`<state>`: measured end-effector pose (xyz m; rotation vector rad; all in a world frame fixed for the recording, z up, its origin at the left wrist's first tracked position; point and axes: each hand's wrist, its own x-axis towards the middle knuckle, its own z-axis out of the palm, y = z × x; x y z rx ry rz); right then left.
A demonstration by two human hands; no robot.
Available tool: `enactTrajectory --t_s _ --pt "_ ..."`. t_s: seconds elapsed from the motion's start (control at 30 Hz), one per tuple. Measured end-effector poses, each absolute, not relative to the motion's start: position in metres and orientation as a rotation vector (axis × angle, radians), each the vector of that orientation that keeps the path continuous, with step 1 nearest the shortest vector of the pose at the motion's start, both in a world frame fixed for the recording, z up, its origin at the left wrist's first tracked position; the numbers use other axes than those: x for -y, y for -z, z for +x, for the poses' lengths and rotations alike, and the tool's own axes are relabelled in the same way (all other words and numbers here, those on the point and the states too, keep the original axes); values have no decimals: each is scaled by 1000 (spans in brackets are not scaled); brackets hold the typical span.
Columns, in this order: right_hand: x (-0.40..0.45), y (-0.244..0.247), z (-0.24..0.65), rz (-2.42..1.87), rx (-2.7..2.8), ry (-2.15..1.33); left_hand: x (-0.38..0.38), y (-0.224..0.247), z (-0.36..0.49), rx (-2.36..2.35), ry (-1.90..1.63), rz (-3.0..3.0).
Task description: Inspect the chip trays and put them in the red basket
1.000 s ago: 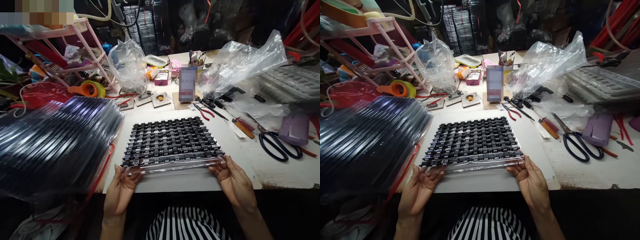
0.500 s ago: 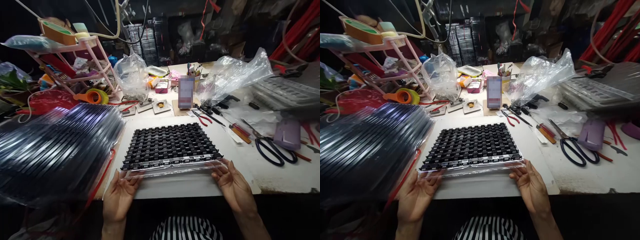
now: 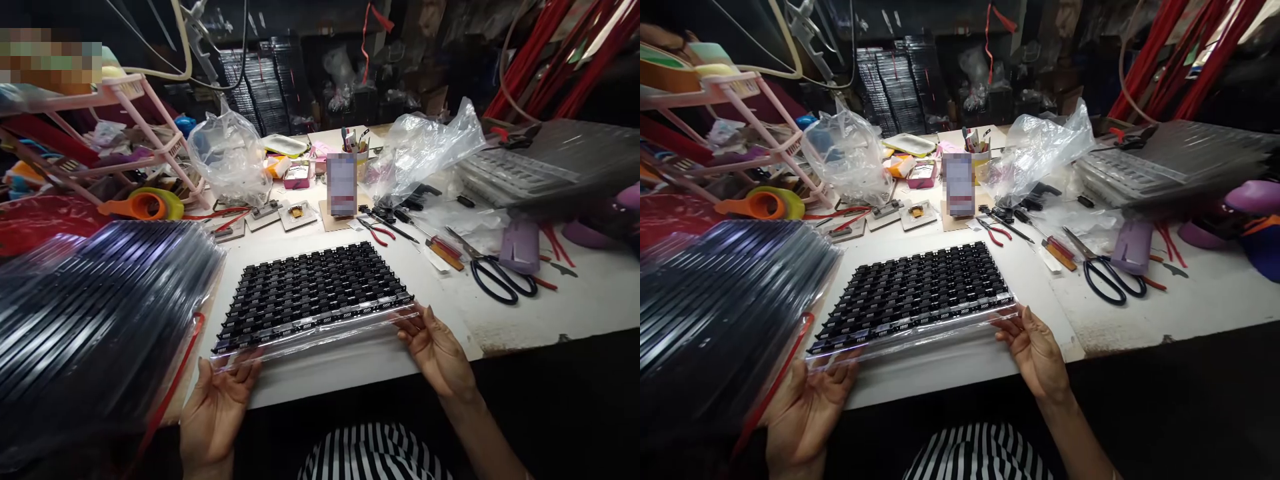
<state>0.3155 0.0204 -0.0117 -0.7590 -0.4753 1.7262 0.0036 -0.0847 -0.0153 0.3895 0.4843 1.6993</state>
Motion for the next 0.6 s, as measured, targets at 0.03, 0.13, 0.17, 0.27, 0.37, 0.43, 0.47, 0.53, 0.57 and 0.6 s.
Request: enactTrajectory --t_s 0.03,0.13,0.17,0.27,0.37,0.43,0.47,0.53,0.57,0.6 --pt "-21 12 316 -759 471 -1723 84 15 4 -466 -1687 393" --pt "-21 12 315 -759 466 -1718 82 13 4 -419 -1652 407" --pt "-21 12 316 -762 463 -1719 82 12 4 -414 -1645 409" --pt "-22 12 316 -793 438 -1715 81 13 5 -435 -1666 413" --pt "-22 12 316 -860 388 -1707 80 14 7 -495 -1712 435" --pt "-22 12 317 -916 353 -1700 80 15 9 -530 -1722 432" --pt "-22 12 318 -944 339 -1693 80 14 9 -541 -1722 420" --pt "-23 12 319 -998 324 -1678 81 13 11 -554 -1722 371" --pt "-23 12 320 -1024 317 -1666 81 13 12 -558 -1722 339" --pt "-23 12 320 -1049 312 -1656 81 12 12 -560 -1723 306"
